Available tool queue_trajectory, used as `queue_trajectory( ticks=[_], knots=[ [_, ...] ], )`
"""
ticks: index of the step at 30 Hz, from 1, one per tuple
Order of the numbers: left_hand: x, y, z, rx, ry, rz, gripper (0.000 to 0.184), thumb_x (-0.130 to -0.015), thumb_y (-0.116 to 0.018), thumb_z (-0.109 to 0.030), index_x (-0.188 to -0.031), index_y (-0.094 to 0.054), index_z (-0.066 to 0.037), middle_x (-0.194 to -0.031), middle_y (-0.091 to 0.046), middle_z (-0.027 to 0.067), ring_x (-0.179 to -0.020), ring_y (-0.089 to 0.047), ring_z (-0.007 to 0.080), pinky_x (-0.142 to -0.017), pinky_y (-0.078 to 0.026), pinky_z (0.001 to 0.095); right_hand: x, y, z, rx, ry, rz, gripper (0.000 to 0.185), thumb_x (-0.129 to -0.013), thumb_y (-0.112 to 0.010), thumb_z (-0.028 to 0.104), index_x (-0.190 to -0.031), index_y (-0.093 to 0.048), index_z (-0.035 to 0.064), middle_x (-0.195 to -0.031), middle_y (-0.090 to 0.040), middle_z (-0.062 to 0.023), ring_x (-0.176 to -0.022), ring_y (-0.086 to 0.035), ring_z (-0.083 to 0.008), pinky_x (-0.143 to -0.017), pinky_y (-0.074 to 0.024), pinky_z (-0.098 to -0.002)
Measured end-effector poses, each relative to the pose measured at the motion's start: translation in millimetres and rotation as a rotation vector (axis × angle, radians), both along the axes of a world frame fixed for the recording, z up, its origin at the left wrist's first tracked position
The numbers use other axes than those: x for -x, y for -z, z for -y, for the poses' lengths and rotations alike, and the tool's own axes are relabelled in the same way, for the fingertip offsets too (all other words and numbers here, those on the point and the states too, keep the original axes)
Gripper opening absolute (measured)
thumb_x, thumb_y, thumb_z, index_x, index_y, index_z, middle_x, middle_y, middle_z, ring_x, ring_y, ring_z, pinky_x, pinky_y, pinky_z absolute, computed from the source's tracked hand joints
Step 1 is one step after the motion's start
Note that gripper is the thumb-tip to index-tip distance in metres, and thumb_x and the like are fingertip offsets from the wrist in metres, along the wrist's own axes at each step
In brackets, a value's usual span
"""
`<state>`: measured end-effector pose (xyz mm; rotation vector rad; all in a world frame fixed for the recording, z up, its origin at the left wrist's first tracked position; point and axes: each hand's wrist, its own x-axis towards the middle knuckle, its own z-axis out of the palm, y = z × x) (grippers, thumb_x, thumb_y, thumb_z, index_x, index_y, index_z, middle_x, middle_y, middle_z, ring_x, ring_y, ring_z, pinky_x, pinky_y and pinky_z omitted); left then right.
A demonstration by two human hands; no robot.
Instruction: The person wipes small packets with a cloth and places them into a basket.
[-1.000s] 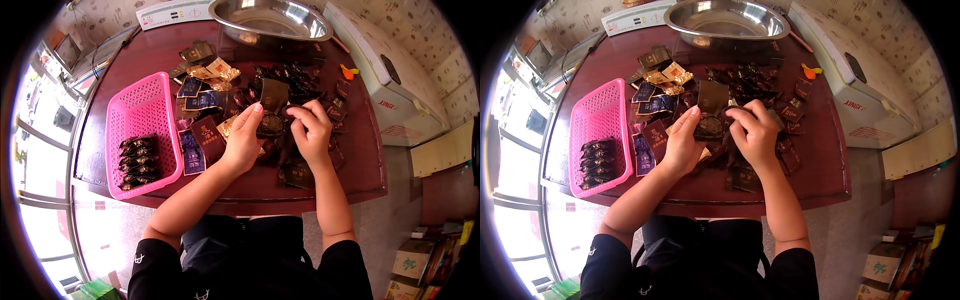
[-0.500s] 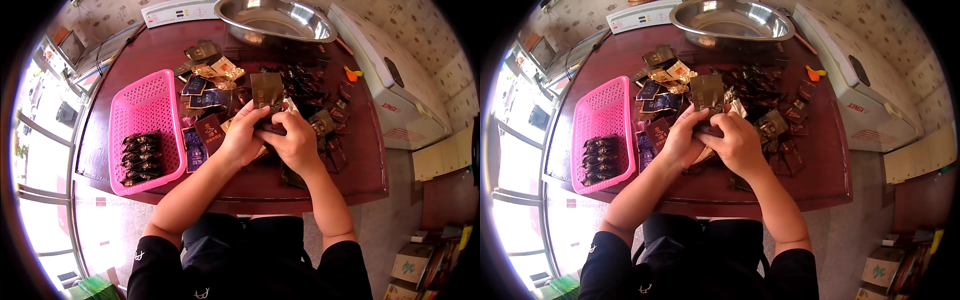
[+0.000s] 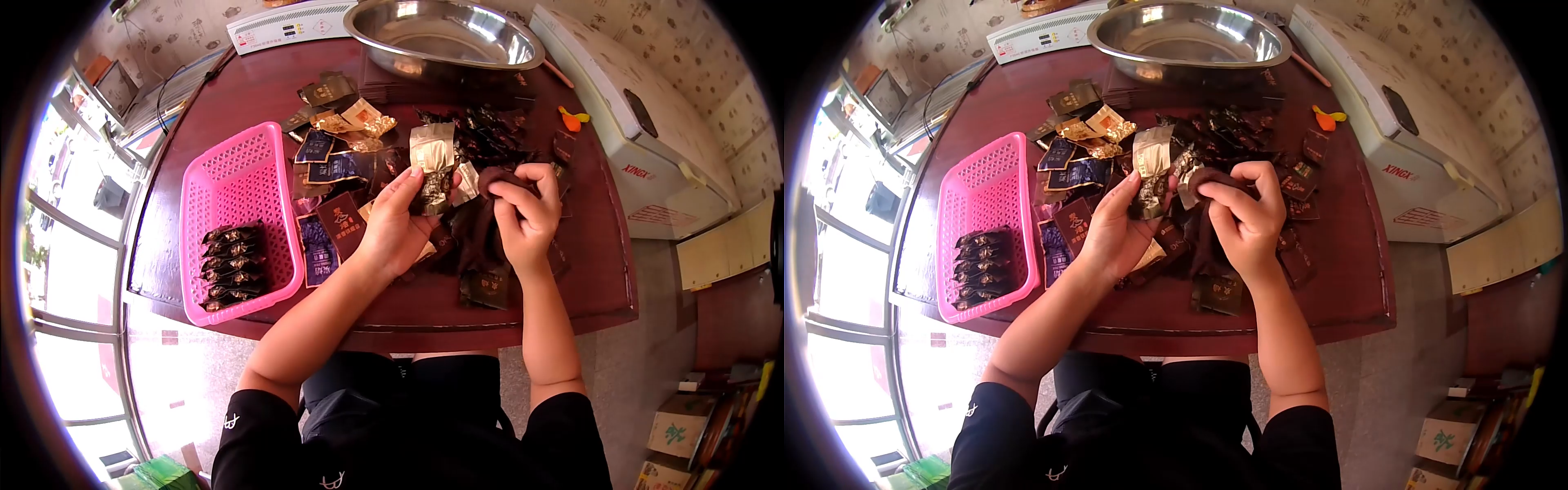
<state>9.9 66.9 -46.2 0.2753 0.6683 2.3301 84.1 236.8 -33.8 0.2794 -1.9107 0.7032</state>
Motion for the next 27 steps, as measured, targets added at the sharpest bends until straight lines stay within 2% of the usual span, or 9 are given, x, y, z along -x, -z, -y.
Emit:
queue_trajectory(
  ticks=[2,4,6,10,12,14,16,22,27],
  knots=[
    [1,3,0,-0.007,-0.008,-0.007,0.033,-0.104,-0.047,-0.024,-0.125,-0.057,-0.001,-0.121,-0.064,0.0105,-0.109,-0.064,0.0187,-0.096,-0.052,0.0344,-3,-2,5,0.019,-0.134,-0.008,0.029,-0.070,-0.067,-0.007,-0.092,-0.074,0.0098,-0.089,-0.055,-0.0075,-0.075,-0.057,-0.0203,-0.064,-0.0474,-0.0301],
    [0,1,2,-0.041,0.059,-0.019,0.033,-0.105,-0.046,-0.026,-0.125,-0.057,-0.002,-0.118,-0.065,0.0093,-0.107,-0.064,0.0181,-0.093,-0.053,0.0340,-4,-8,16,-0.172,-0.171,0.053,0.030,-0.070,-0.067,-0.006,-0.094,-0.074,0.0104,-0.088,-0.055,-0.0067,-0.076,-0.058,-0.0206,-0.064,-0.0486,-0.0313],
    [-1,2,3,-0.006,0.090,-0.030,0.034,-0.105,-0.045,-0.028,-0.125,-0.057,-0.003,-0.117,-0.065,0.0086,-0.107,-0.064,0.0177,-0.091,-0.054,0.0336,-3,-2,20,-0.173,-0.193,0.078,0.030,-0.071,-0.067,-0.005,-0.095,-0.074,0.0106,-0.088,-0.056,-0.0061,-0.077,-0.059,-0.0212,-0.063,-0.0494,-0.0319],
    [0,7,2,0.061,0.200,-0.013,0.034,-0.106,-0.044,-0.028,-0.126,-0.055,-0.004,-0.118,-0.065,0.0075,-0.106,-0.065,0.0169,-0.090,-0.056,0.0352,1,4,14,0.013,-0.082,0.097,0.029,-0.071,-0.067,-0.005,-0.095,-0.074,0.0100,-0.088,-0.056,-0.0070,-0.074,-0.059,-0.0212,-0.062,-0.0489,-0.0311],
    [-3,2,-2,0.058,0.155,0.063,0.025,-0.104,-0.049,-0.025,-0.119,-0.059,-0.007,-0.105,-0.068,0.0024,-0.084,-0.066,0.0071,-0.062,-0.056,0.0196,-1,0,15,-0.077,-0.081,0.071,0.030,-0.071,-0.067,-0.006,-0.094,-0.075,0.0104,-0.087,-0.056,-0.0066,-0.073,-0.059,-0.0208,-0.062,-0.0487,-0.0306],
    [-2,8,0,0.014,0.153,0.053,0.025,-0.104,-0.048,-0.024,-0.119,-0.058,-0.007,-0.106,-0.068,0.0027,-0.088,-0.066,0.0076,-0.065,-0.056,0.0195,-5,-8,20,-0.136,-0.140,0.064,0.030,-0.069,-0.067,-0.006,-0.093,-0.075,0.0105,-0.086,-0.056,-0.0059,-0.072,-0.059,-0.0206,-0.060,-0.0486,-0.0309],
    [2,15,2,-0.062,0.213,0.011,0.032,-0.105,-0.046,-0.027,-0.128,-0.054,-0.006,-0.117,-0.064,0.0074,-0.104,-0.065,0.0141,-0.085,-0.057,0.0302,-7,-9,21,-0.130,-0.161,0.087,0.029,-0.069,-0.066,-0.006,-0.091,-0.074,0.0098,-0.086,-0.057,-0.0060,-0.072,-0.060,-0.0204,-0.060,-0.0487,-0.0317],
    [-2,10,-2,-0.062,0.245,-0.058,0.033,-0.105,-0.047,-0.026,-0.130,-0.052,-0.006,-0.119,-0.064,0.0062,-0.105,-0.064,0.0138,-0.085,-0.056,0.0303,-2,-3,13,-0.073,0.003,0.062,0.027,-0.069,-0.065,-0.005,-0.089,-0.072,0.0104,-0.086,-0.055,-0.0069,-0.072,-0.058,-0.0229,-0.062,-0.0482,-0.0329],
    [-3,6,-2,-0.060,0.192,-0.050,0.029,-0.104,-0.050,-0.023,-0.126,-0.055,-0.005,-0.116,-0.065,0.0053,-0.104,-0.064,0.0121,-0.089,-0.054,0.0285,-7,-10,16,-0.163,-0.132,0.085,0.027,-0.067,-0.065,-0.005,-0.089,-0.072,0.0108,-0.086,-0.055,-0.0071,-0.071,-0.060,-0.0225,-0.059,-0.0485,-0.0325]
  ],
)
